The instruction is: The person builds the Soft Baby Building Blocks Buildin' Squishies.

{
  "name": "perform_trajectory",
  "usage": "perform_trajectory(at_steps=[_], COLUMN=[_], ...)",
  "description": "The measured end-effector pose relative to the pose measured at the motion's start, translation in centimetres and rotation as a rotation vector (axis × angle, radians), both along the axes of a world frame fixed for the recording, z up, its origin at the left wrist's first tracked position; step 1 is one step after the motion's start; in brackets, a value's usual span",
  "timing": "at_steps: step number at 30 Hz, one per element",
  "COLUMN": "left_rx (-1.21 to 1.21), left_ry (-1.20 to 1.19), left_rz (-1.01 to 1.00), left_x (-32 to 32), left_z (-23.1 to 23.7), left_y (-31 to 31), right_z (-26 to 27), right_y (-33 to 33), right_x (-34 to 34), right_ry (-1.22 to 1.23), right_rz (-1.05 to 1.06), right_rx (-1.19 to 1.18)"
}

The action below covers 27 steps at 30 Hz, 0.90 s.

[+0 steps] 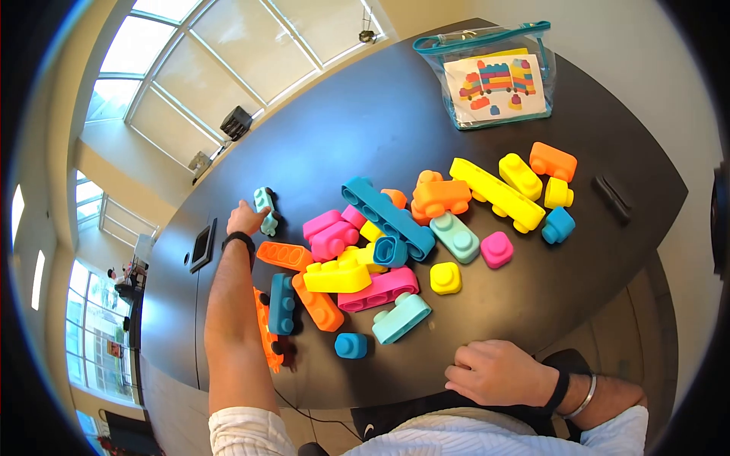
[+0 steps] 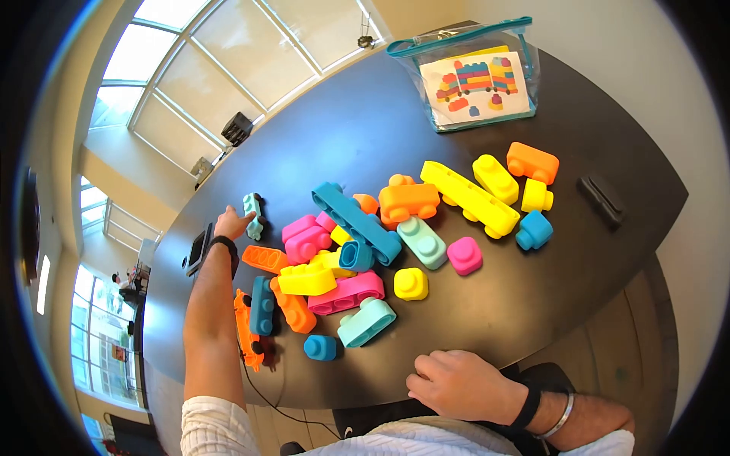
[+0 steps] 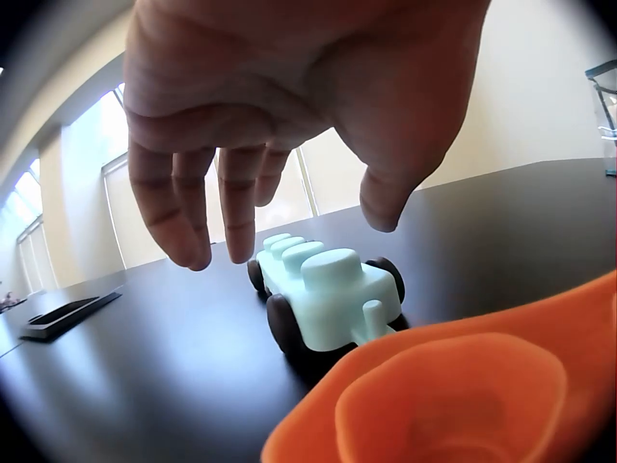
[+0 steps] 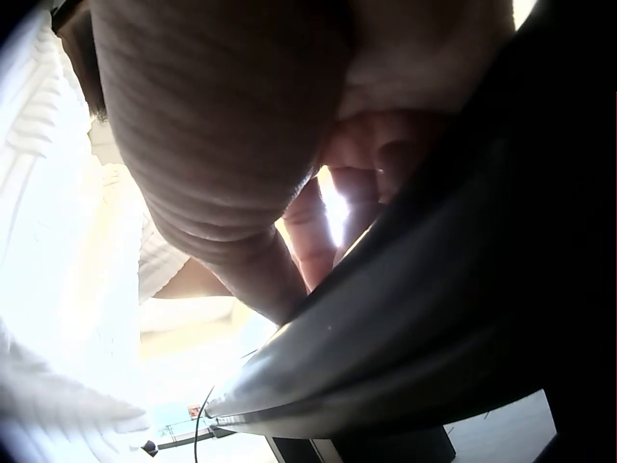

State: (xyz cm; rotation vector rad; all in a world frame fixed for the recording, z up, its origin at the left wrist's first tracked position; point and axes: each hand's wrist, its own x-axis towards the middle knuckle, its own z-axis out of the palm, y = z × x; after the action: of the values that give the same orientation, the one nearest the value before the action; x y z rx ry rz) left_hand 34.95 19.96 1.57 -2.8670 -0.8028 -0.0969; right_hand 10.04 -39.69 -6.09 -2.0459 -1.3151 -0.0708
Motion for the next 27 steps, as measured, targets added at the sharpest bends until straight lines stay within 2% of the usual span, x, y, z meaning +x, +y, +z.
perform_trajectory(at_steps=[1,3,5,6,7,9,11,13,15,17,19,21,27], left_rx=[-0.023,-0.056,-0.232,-0.273,-0.26,-0.278,-0.309,-0.313,-0.437,-0.522,-0.825,-0.979,-1.004], left_ry=[0.001,0.039,0.095,0.197,0.136,0.104,0.112,0.058,-0.197,-0.153,-0.248,-0.258,-0.506], left_rz=[0.076,0.095,0.148,0.112,0.06,0.116,0.12,0.142,0.236,0.219,0.284,0.332,0.079], left_x=[0.4,1.1,2.1,2.5,2.3,1.7,3.0,1.4,-0.6,-1.3,-3.8,-5.6,-13.7], left_z=[-0.1,-0.6,-2.4,-2.5,-3.4,-2.6,-4.2,-2.9,-1.4,-0.8,0.2,1.5,7.3], left_y=[0.2,0.5,2.0,2.6,3.2,2.1,6.6,4.3,1.7,5.7,6.7,8.1,5.5], right_z=[-0.1,-0.2,-0.2,-0.1,-0.1,-0.4,-0.8,-1.0,-0.9,-0.9,-1.1,-1.2,-1.2], right_y=[0.0,0.1,0.1,0.1,0.1,0.1,0.1,0.1,0.1,0.2,0.3,0.2,0.3], right_x=[0.0,-0.1,-0.1,0.0,-0.1,-0.2,-0.4,-0.4,-0.4,-0.3,-0.4,-0.4,-0.6], right_ry=[-0.006,0.002,0.011,-0.007,-0.022,-0.024,-0.038,-0.061,-0.073,-0.089,-0.129,-0.144,-0.185], right_rz=[0.005,0.002,-0.006,-0.004,-0.004,-0.008,-0.01,-0.009,-0.01,-0.008,-0.015,-0.019,-0.03], right_rx=[-0.001,-0.002,-0.003,-0.007,-0.013,-0.023,-0.036,-0.006,-0.012,-0.013,-0.013,-0.002,0.004])
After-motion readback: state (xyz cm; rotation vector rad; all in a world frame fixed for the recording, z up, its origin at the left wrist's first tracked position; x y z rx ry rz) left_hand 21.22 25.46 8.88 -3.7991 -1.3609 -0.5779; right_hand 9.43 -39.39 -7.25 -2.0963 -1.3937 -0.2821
